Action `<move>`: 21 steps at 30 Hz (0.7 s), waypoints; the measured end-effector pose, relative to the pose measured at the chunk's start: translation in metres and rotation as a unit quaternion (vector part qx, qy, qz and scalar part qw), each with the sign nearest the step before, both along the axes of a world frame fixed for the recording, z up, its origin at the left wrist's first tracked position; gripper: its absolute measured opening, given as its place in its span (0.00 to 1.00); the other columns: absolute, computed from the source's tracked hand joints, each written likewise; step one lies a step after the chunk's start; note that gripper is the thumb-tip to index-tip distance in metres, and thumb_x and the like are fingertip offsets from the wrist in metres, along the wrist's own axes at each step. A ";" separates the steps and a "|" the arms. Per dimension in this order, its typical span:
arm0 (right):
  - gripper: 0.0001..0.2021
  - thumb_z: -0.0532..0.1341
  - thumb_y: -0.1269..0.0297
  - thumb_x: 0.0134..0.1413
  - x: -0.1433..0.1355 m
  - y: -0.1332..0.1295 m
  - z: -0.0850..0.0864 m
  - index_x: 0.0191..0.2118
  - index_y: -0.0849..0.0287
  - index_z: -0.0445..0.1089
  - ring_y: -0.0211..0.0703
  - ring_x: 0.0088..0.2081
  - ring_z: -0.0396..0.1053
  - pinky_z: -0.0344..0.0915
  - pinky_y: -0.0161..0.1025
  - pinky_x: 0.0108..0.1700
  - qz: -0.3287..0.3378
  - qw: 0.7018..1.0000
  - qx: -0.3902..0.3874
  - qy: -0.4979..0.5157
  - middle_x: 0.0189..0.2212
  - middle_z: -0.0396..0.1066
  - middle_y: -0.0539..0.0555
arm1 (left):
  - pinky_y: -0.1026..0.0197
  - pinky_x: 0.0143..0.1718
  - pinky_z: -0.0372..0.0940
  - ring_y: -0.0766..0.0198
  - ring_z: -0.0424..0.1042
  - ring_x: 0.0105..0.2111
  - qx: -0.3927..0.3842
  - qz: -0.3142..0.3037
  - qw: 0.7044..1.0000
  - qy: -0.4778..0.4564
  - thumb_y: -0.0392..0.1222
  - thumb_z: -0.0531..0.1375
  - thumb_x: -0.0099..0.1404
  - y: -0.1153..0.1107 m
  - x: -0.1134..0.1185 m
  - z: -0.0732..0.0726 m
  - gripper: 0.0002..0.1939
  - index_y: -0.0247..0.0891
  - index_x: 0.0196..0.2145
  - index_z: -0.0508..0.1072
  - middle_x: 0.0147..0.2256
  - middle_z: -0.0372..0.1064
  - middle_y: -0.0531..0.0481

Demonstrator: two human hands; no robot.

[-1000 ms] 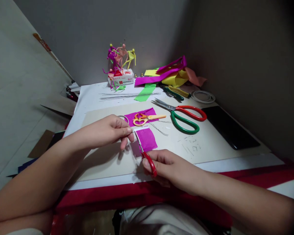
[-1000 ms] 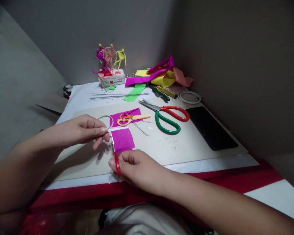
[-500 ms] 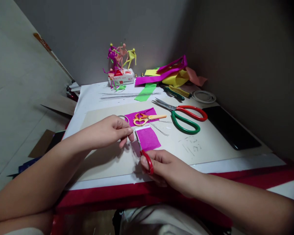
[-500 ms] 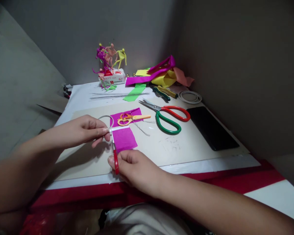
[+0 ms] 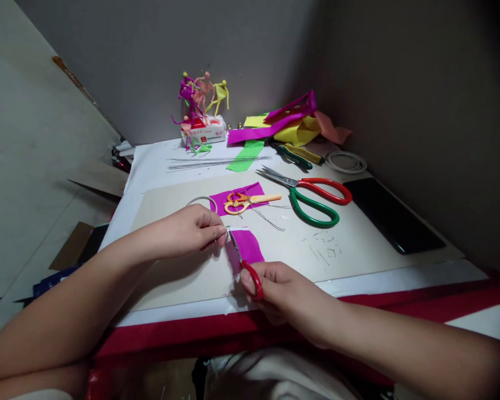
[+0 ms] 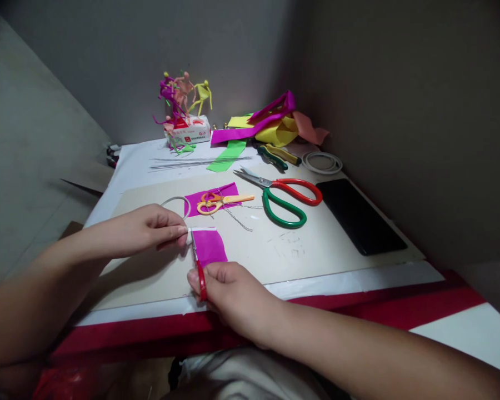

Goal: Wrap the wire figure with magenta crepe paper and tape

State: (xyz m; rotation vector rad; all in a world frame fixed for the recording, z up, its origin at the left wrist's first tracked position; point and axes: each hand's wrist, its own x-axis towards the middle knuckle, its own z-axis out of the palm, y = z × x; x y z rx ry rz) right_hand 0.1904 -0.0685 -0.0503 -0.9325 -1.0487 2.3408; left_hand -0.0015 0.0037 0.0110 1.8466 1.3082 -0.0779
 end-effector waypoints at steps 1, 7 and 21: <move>0.23 0.62 0.46 0.48 0.000 0.000 0.000 0.22 0.58 0.53 0.27 0.16 0.37 0.34 0.32 0.18 0.000 1.000 -0.004 -0.001 0.13 0.43 0.39 | 0.68 0.24 0.53 0.69 0.57 0.20 -0.001 -0.004 1.000 0.002 0.46 0.50 0.64 0.000 0.000 -0.001 0.18 0.32 0.27 0.73 0.18 0.60 0.55; 0.24 0.63 0.46 0.47 0.000 0.001 -0.001 0.21 0.58 0.52 0.27 0.17 0.37 0.34 0.31 0.18 -0.005 1.000 -0.008 -0.011 0.13 0.43 0.39 | 0.68 0.24 0.53 0.69 0.56 0.21 -0.005 -0.011 1.000 0.011 0.48 0.50 0.65 0.002 0.000 -0.005 0.19 0.33 0.27 0.73 0.21 0.61 0.55; 0.18 0.54 0.49 0.57 0.029 0.014 0.009 0.27 0.59 0.60 0.30 0.16 0.47 0.46 0.30 0.18 0.098 0.983 0.086 -0.127 0.15 0.54 0.43 | 0.67 0.22 0.50 0.70 0.53 0.20 0.025 0.028 0.999 0.029 0.48 0.51 0.64 0.002 -0.002 -0.007 0.17 0.34 0.30 0.73 0.19 0.55 0.57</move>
